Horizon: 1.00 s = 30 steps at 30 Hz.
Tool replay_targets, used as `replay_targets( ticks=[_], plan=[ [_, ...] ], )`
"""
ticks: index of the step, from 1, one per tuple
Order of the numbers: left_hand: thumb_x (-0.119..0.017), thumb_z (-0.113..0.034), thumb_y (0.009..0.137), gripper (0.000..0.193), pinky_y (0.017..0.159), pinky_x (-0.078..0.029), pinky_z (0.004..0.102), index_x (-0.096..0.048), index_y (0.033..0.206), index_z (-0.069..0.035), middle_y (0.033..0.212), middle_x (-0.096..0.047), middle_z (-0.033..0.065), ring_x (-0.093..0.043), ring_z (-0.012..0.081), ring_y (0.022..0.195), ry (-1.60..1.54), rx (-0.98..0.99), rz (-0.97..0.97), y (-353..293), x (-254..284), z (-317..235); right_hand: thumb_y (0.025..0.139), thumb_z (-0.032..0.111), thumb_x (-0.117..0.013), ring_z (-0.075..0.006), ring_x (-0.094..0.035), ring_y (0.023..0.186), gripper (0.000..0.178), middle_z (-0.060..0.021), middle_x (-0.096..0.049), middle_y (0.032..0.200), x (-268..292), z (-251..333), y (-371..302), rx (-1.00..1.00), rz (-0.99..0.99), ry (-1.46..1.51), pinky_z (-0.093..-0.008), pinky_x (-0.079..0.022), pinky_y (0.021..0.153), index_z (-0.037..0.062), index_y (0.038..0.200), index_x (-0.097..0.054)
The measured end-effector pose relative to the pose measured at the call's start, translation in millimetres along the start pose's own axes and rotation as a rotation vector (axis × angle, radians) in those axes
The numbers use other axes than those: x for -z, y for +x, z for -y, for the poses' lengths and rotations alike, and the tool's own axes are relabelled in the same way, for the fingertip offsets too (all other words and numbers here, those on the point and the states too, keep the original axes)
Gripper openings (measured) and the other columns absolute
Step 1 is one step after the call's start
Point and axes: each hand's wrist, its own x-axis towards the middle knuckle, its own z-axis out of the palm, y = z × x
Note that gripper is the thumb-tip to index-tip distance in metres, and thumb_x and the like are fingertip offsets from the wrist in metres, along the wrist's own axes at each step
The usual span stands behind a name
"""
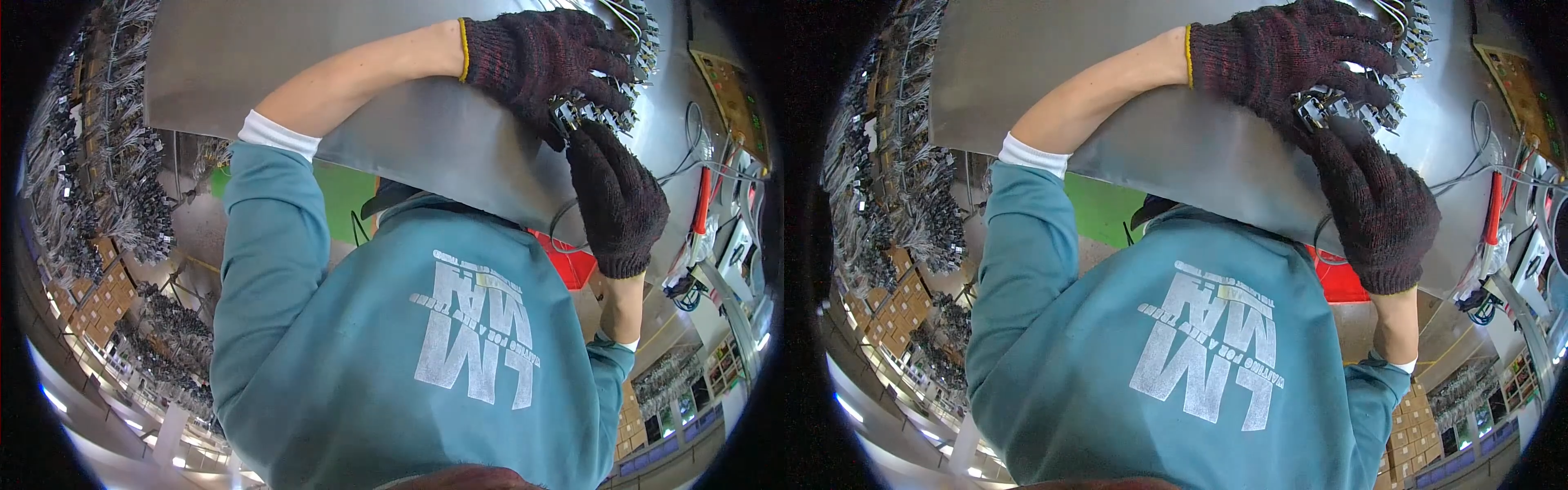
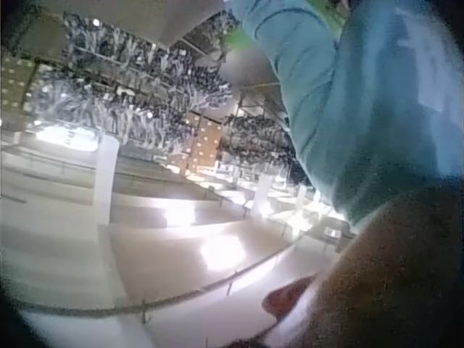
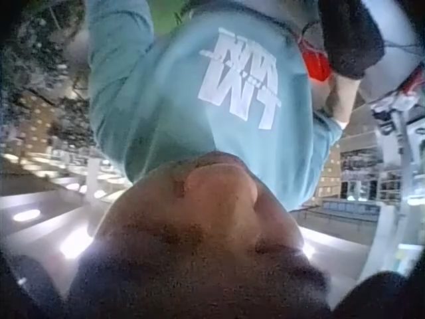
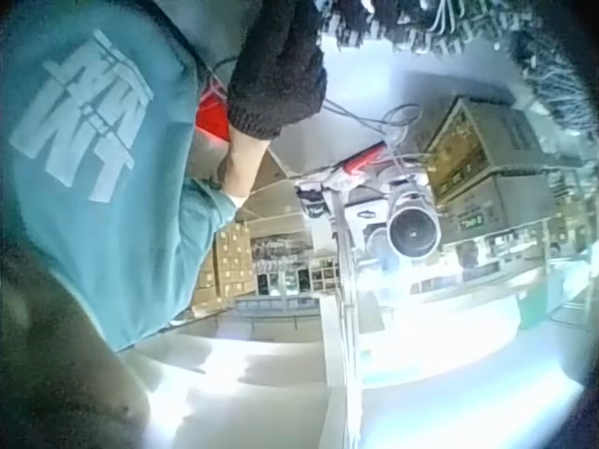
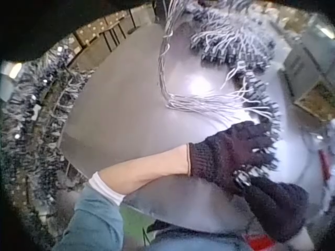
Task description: The person organizes and prepares bundles of wiring harnesses with attached electronic modules on an assembly workbench by hand.
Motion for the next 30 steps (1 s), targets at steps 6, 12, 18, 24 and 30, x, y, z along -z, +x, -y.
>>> replay_targets(
  ticks=[6,12,18,24,30],
  plan=[
    [-0.094,-0.044,0.061,0.099,0.126,-0.037,0.0548,-0.061,0.152,-0.024,0.168,-0.045,0.0105,-0.039,0.0426,0.155,-0.254,-0.116,-0.286,-44,-52,51,0.096,0.002,-0.078,-0.0279,-0.076,0.115,0.032,-0.0144,-0.078,0.128,18,-8,6,-0.248,-0.21,0.3,-0.0385,-0.059,0.101,0.0026,0.128,-0.076],
    [-0.096,-0.057,0.058,0.127,0.127,-0.033,0.0578,-0.041,0.168,-0.027,0.174,-0.03,0.0242,-0.035,0.0474,0.157,-0.121,0.068,-0.18,-54,13,81,0.108,0.014,-0.069,-0.0044,-0.054,0.074,0.032,-0.0031,-0.078,0.12,8,-134,-28,-0.7,-0.508,0.702,-0.0219,-0.045,0.066,0.0034,0.138,-0.072],
    [-0.087,-0.069,0.067,0.134,0.126,-0.031,0.0567,-0.032,0.166,0.002,0.163,-0.043,0.0274,-0.041,0.0488,0.149,-0.047,0.525,-0.24,-45,-19,121,0.108,0.017,-0.071,-0.0162,-0.072,0.106,0.035,-0.0098,-0.075,0.124,-88,-225,-65,-0.744,-0.43,1.117,-0.0284,-0.06,0.095,-0.0031,0.137,-0.069],
    [-0.082,-0.07,0.077,0.114,0.096,-0.052,0.05,-0.044,0.157,0.003,0.116,-0.069,0.0207,-0.067,0.0372,0.107,0.015,0.706,-0.135,-13,11,81,0.098,0.015,-0.078,-0.0202,-0.072,0.103,0.03,-0.0126,-0.078,0.109,-35,-187,-42,-0.852,-0.343,1.208,-0.0345,-0.058,0.095,-0.0053,0.12,-0.075],
    [-0.082,-0.066,0.082,0.101,0.081,-0.054,0.0518,-0.055,0.149,0.004,0.096,-0.069,0.0201,-0.068,0.0392,0.087,0.013,0.439,-0.134,-17,12,84,0.098,0.017,-0.075,-0.0205,-0.074,0.104,0.03,-0.0132,-0.08,0.109,-43,-194,-56,-0.824,-0.403,1.185,-0.0349,-0.058,0.095,-0.0051,0.118,-0.076]
  ],
)
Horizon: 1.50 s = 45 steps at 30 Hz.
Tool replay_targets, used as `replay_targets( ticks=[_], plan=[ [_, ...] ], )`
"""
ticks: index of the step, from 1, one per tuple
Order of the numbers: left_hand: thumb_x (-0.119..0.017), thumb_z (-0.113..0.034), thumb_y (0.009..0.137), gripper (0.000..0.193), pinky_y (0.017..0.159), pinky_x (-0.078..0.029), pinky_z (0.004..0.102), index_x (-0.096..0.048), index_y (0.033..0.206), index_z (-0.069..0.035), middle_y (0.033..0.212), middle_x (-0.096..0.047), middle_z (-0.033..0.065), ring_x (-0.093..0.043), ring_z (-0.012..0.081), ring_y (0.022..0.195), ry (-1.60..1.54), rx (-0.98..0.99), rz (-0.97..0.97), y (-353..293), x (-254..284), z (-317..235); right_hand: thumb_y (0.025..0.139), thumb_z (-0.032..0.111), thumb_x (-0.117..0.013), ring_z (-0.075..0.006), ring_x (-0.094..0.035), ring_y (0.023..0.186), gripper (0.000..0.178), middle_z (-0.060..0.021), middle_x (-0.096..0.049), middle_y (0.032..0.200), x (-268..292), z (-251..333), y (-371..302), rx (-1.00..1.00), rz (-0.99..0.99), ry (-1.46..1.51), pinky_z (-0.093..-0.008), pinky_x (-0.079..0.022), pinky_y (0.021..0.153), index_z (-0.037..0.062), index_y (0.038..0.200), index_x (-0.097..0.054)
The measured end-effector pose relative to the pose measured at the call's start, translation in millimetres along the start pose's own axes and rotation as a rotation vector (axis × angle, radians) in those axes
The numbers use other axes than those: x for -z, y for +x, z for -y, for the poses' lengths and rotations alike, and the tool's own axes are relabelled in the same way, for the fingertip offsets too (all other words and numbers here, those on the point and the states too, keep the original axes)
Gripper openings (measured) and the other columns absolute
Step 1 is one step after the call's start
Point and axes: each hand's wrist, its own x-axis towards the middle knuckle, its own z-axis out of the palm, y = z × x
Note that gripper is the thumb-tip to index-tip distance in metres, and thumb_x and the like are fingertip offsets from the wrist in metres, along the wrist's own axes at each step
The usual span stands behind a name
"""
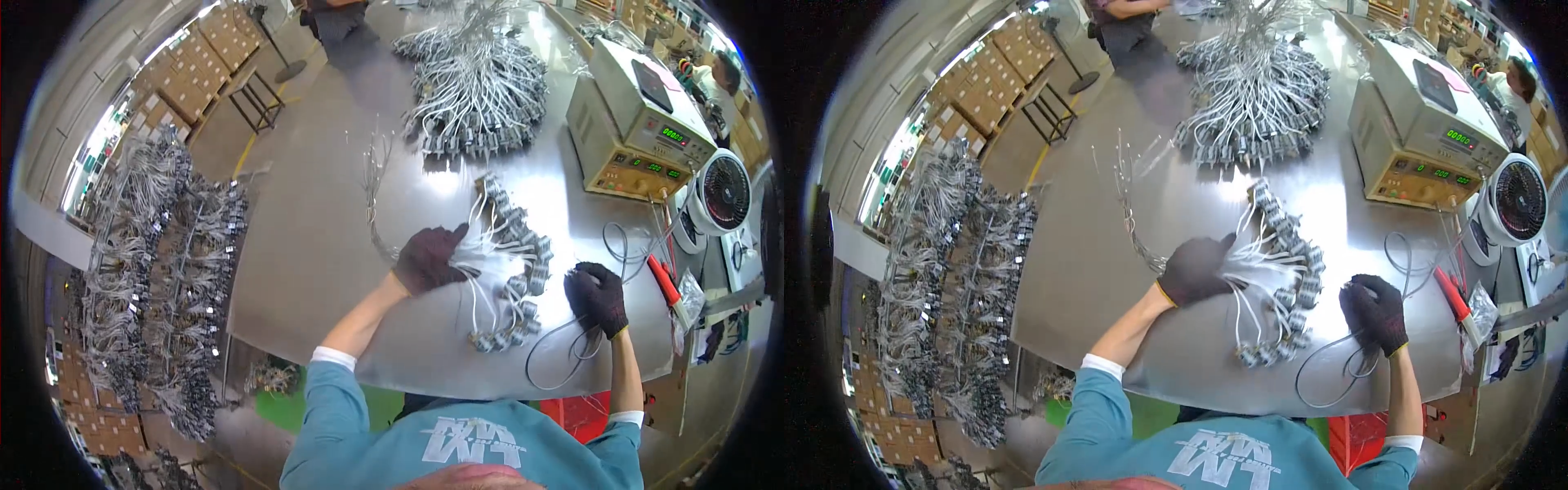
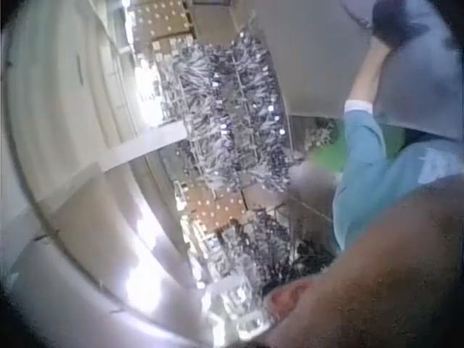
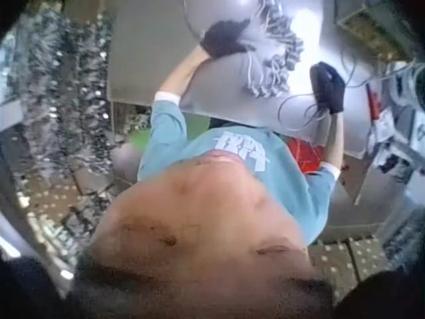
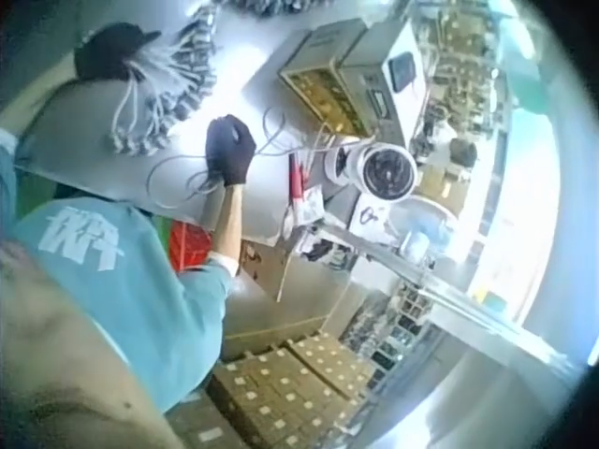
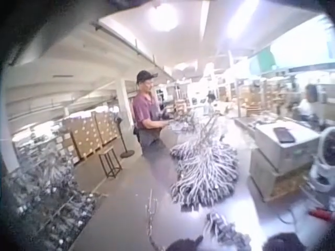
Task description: The person organizes and prepares bundles of wiring harnesses with attached electronic modules on an assembly workbench by hand.
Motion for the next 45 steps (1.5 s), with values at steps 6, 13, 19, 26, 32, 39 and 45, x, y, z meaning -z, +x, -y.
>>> replay_targets(
  ticks=[6,13,19,26,32,39,45],
  plan=[
    [-0.075,-0.076,0.08,0.112,0.089,-0.055,0.0453,-0.046,0.161,-0.005,0.101,-0.07,0.0171,-0.068,0.0327,0.099,0.133,-0.137,0.131,-2,5,-3,0.098,0.02,-0.076,-0.0215,-0.075,0.104,0.032,-0.0144,-0.081,0.111,-4,20,-5,0.103,0.042,-0.174,-0.0357,-0.058,0.096,-0.0043,0.119,-0.077],
    [-0.077,-0.074,0.079,0.109,0.089,-0.055,0.048,-0.045,0.164,-0.013,0.104,-0.069,0.0172,-0.067,0.0347,0.098,0.116,-0.113,0.197,0,8,-11,0.101,0.016,-0.075,-0.0164,-0.073,0.09,0.027,-0.0112,-0.078,0.102,-7,6,-6,0.061,0.039,0.051,-0.0315,-0.062,0.083,-0.0054,0.117,-0.073],
    [-0.076,-0.076,0.078,0.111,0.088,-0.055,0.0492,-0.046,0.163,-0.011,0.104,-0.07,0.0176,-0.068,0.0352,0.097,0.116,-0.127,0.164,-8,8,-13,0.1,0.017,-0.076,-0.0156,-0.072,0.091,0.028,-0.0103,-0.077,0.101,-10,5,-14,0.114,0.005,-0.01,-0.0321,-0.062,0.085,-0.0056,0.117,-0.074],
    [-0.083,-0.07,0.077,0.108,0.085,-0.052,0.0503,-0.05,0.16,-0.009,0.098,-0.067,0.0192,-0.065,0.0382,0.09,0.031,-0.176,0.033,-18,0,-7,0.1,0.019,-0.077,-0.0155,-0.072,0.096,0.032,-0.0094,-0.078,0.104,-18,9,-18,0.095,-0.017,-0.102,-0.0322,-0.06,0.089,-0.0059,0.119,-0.075],
    [-0.083,-0.071,0.077,0.109,0.084,-0.053,0.0504,-0.049,0.16,-0.009,0.097,-0.067,0.0186,-0.066,0.0377,0.091,0.057,-0.187,0.037,-17,-1,-6,0.099,0.025,-0.078,-0.0191,-0.074,0.103,0.037,-0.0129,-0.08,0.111,-21,23,-24,0.051,-0.003,-0.104,-0.0352,-0.06,0.094,-0.0041,0.122,-0.076],
    [-0.08,-0.073,0.079,0.11,0.085,-0.053,0.0507,-0.047,0.162,-0.008,0.097,-0.067,0.0185,-0.066,0.0376,0.091,0.119,-0.13,0.116,-21,-1,-9,0.1,0.025,-0.077,-0.0187,-0.073,0.101,0.036,-0.0129,-0.079,0.111,-23,11,-24,0.121,-0.004,-0.157,-0.035,-0.06,0.093,-0.0038,0.122,-0.075],
    [-0.071,-0.081,0.079,0.115,0.086,-0.053,0.0466,-0.043,0.165,-0.01,0.099,-0.069,0.016,-0.068,0.0326,0.096,0.157,-0.2,0.088,-17,-12,-1,0.101,0.019,-0.075,-0.0196,-0.074,0.102,0.031,-0.0133,-0.08,0.113,-20,-2,-19,0.153,-0.05,-0.174,-0.035,-0.059,0.095,-0.0036,0.122,-0.076]
  ],
)
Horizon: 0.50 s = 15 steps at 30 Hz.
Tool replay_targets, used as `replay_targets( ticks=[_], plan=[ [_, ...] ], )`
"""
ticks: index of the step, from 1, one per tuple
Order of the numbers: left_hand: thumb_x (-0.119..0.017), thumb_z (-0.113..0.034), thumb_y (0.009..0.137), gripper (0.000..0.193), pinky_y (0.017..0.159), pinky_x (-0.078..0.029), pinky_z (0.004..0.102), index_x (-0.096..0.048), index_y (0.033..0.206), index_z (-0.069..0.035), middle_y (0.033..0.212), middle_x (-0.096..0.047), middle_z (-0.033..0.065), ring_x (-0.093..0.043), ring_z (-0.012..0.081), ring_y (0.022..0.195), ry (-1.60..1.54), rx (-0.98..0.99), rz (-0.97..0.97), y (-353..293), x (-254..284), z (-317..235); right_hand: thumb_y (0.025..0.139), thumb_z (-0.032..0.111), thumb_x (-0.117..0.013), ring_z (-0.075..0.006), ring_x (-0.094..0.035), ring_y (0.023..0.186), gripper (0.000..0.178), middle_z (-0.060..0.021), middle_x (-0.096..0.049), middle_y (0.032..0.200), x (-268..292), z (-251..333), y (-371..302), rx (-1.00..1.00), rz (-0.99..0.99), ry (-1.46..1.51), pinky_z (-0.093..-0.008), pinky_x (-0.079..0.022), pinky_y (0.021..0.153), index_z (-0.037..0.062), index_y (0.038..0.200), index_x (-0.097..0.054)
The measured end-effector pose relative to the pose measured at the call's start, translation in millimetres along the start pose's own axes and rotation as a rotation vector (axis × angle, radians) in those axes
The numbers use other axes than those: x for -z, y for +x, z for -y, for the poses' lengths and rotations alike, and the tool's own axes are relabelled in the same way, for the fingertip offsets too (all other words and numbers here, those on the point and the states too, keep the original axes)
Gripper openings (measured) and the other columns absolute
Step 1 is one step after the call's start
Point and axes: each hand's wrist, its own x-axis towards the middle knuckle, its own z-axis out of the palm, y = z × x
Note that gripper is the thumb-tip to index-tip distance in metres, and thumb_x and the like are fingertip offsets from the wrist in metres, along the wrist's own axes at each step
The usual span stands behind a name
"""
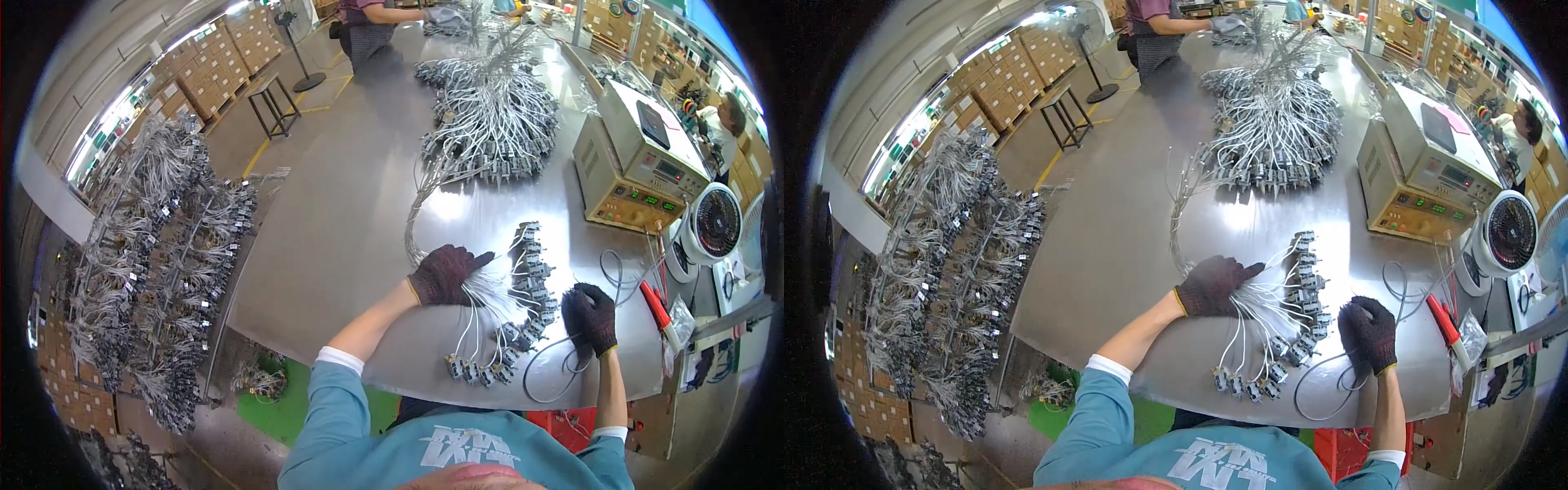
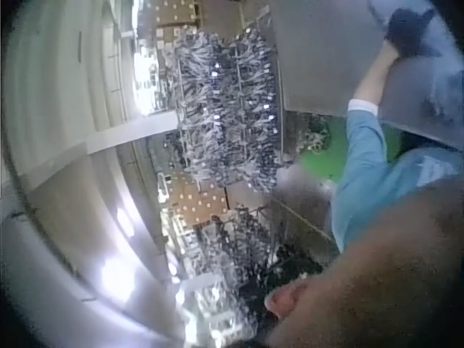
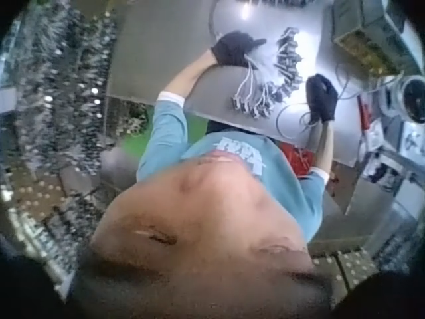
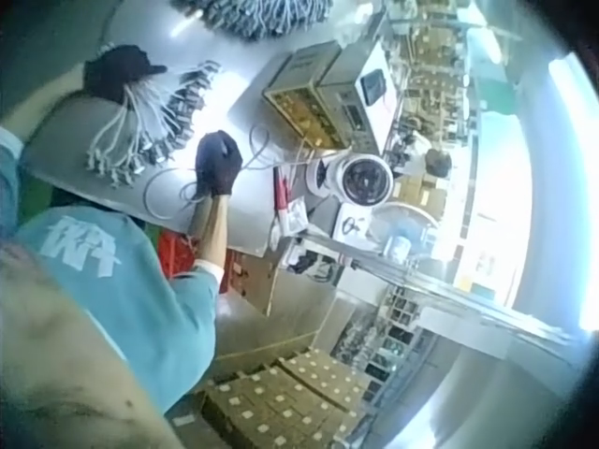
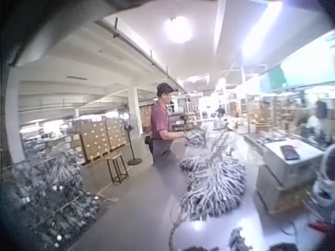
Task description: The person organizes and prepares bundles of wiring harnesses with attached electronic modules on an assembly workbench by hand.
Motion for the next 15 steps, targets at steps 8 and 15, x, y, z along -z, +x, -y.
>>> replay_targets(
  ticks=[8,15],
  plan=[
    [-0.08,-0.071,0.076,0.112,0.091,-0.053,0.0477,-0.045,0.164,-0.012,0.103,-0.07,0.0162,-0.068,0.0343,0.097,-0.099,0.069,0.051,2,12,-2,0.1,0.019,-0.075,-0.0204,-0.074,0.105,0.032,-0.0144,-0.079,0.114,-4,9,3,-0.053,0.006,0.03,-0.0355,-0.059,0.095,-0.0041,0.122,-0.076],
    [-0.079,-0.07,0.078,0.109,0.094,-0.053,0.0487,-0.044,0.165,-0.014,0.108,-0.069,0.0174,-0.067,0.0355,0.101,-0.085,0.099,0.113,3,13,-3,0.1,0.02,-0.075,-0.0212,-0.073,0.105,0.033,-0.015,-0.079,0.114,-2,0,4,-0.05,0.019,0.056,-0.0349,-0.058,0.096,-0.0055,0.121,-0.075]
  ],
)
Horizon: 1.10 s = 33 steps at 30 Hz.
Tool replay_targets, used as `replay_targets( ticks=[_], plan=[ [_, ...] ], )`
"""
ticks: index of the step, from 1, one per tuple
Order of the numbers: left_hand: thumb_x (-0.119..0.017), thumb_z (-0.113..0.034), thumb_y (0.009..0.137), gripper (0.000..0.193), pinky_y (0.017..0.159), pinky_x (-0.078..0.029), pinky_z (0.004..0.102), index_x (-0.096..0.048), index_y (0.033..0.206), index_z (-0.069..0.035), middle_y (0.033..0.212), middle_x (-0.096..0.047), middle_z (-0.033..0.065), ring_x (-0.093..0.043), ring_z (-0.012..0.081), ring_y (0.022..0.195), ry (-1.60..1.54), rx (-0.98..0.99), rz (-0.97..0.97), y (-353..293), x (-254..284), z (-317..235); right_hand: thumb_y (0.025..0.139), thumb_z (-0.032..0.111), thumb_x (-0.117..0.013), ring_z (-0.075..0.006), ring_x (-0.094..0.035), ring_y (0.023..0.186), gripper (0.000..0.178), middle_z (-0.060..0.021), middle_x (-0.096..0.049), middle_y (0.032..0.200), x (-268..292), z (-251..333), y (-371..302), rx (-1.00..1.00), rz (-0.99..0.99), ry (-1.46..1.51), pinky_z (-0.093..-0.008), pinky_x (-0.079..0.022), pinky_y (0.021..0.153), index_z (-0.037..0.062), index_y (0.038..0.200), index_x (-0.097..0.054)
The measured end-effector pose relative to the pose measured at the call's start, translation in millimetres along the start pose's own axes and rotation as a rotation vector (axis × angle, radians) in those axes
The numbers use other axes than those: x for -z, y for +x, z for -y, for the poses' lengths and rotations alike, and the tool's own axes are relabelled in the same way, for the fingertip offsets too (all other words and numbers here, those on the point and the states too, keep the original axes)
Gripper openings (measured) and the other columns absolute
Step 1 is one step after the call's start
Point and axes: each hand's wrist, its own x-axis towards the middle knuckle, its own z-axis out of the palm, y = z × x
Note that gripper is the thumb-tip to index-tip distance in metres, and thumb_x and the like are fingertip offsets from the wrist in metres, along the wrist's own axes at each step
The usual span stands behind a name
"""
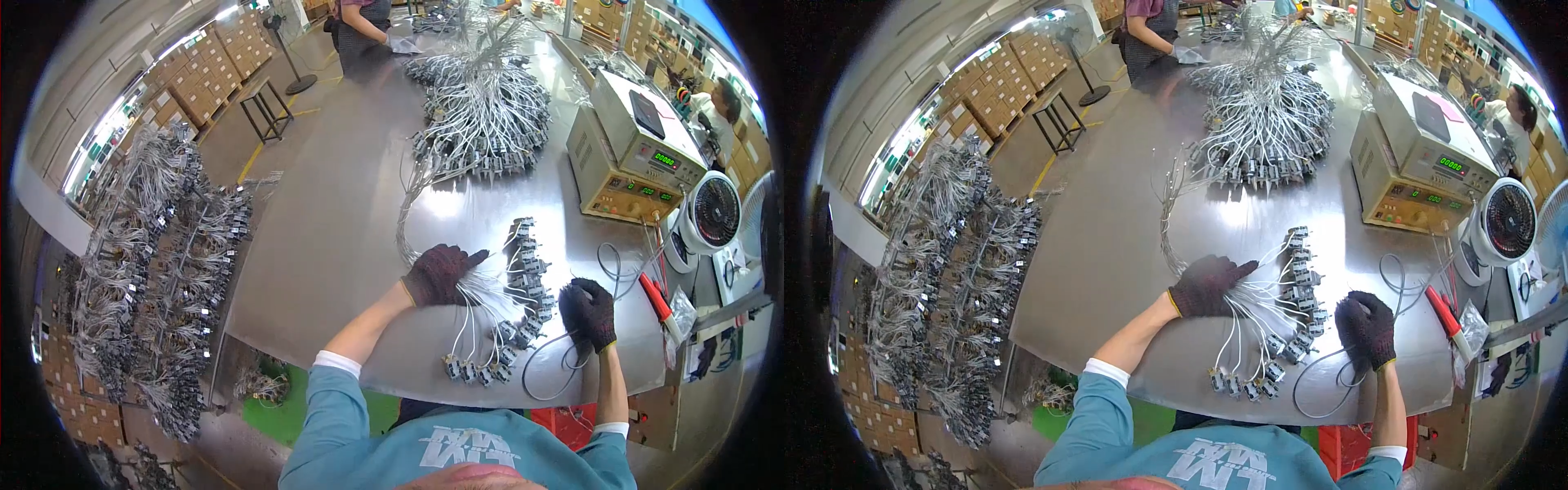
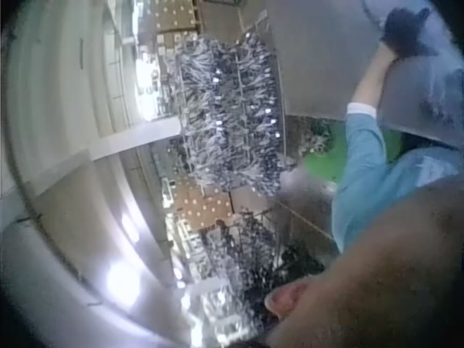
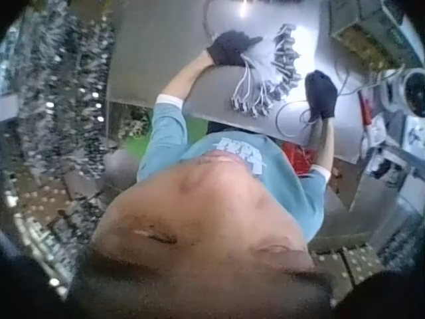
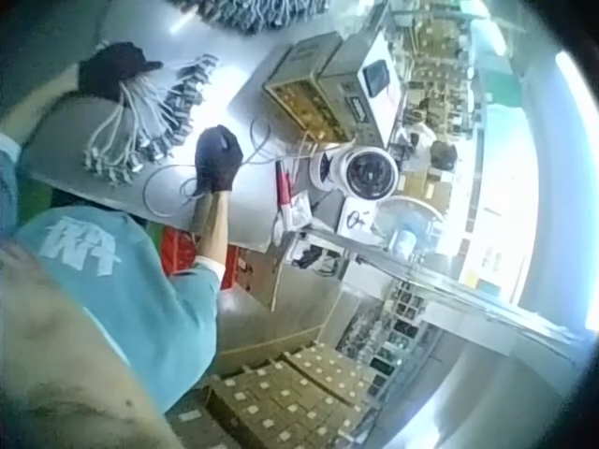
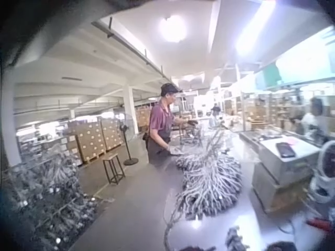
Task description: The person organizes and prepares bundles of wiring harnesses with attached electronic modules on an assembly workbench by hand.
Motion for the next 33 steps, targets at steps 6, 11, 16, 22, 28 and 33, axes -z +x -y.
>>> replay_targets(
  ticks=[6,11,16,22,28,33],
  plan=[
    [-0.085,-0.068,0.076,0.107,0.083,-0.051,0.0522,-0.05,0.161,-0.012,0.093,-0.065,0.0167,-0.064,0.0369,0.089,-0.013,-0.056,-0.165,-1,-11,3,0.1,0.022,-0.075,-0.0216,-0.074,0.103,0.034,-0.0144,-0.079,0.112,-2,5,-1,-0.038,-0.01,0.034,-0.0346,-0.058,0.095,-0.0051,0.12,-0.075],
    [-0.079,-0.073,0.077,0.113,0.096,-0.052,0.0481,-0.042,0.165,-0.013,0.11,-0.069,0.0184,-0.066,0.0354,0.104,0.037,0.02,0.041,7,4,-3,0.099,0.023,-0.074,-0.0217,-0.075,0.104,0.034,-0.0147,-0.08,0.111,0,4,1,-0.024,-0.016,0.01,-0.0354,-0.058,0.096,-0.0035,0.121,-0.076],
    [-0.081,-0.072,0.076,0.115,0.104,-0.048,0.0495,-0.042,0.165,-0.01,0.117,-0.068,0.0194,-0.064,0.0362,0.112,0.003,-0.032,-0.08,3,2,1,0.099,0.023,-0.074,-0.0223,-0.075,0.105,0.035,-0.015,-0.08,0.112,-1,11,-2,0.004,-0.017,-0.064,-0.0363,-0.058,0.096,-0.0026,0.122,-0.077],
    [-0.079,-0.063,0.082,0.106,0.117,-0.041,0.0521,-0.042,0.164,-0.007,0.135,-0.063,0.0219,-0.058,0.0399,0.13,-0.039,0.008,-0.012,-4,15,-5,0.099,0.023,-0.075,-0.0214,-0.074,0.106,0.036,-0.0144,-0.08,0.114,-3,-5,-4,-0.042,-0.031,0.033,-0.0347,-0.058,0.098,-0.0034,0.124,-0.076],
    [-0.078,-0.054,0.085,0.078,0.102,-0.053,0.0554,-0.062,0.143,-0.005,0.123,-0.069,0.0234,-0.068,0.0429,0.115,0.006,-0.07,-0.002,-50,35,23,0.099,0.031,-0.078,-0.024,-0.075,0.109,0.043,-0.0163,-0.079,0.12,11,40,-15,0.009,0.119,-0.171,-0.0356,-0.058,0.099,-0.0016,0.127,-0.075],
    [-0.069,-0.048,0.092,0.06,0.102,-0.053,0.0567,-0.068,0.138,-0.009,0.132,-0.07,0.0221,-0.069,0.0376,0.124,-0.123,0.261,0.379,-67,91,7,0.096,0.037,-0.076,-0.0376,-0.069,0.113,0.039,-0.0158,-0.076,0.117,2,81,-1,0.564,-0.056,-0.671,-0.0457,-0.055,0.1,0.0076,0.122,-0.075]
  ],
)
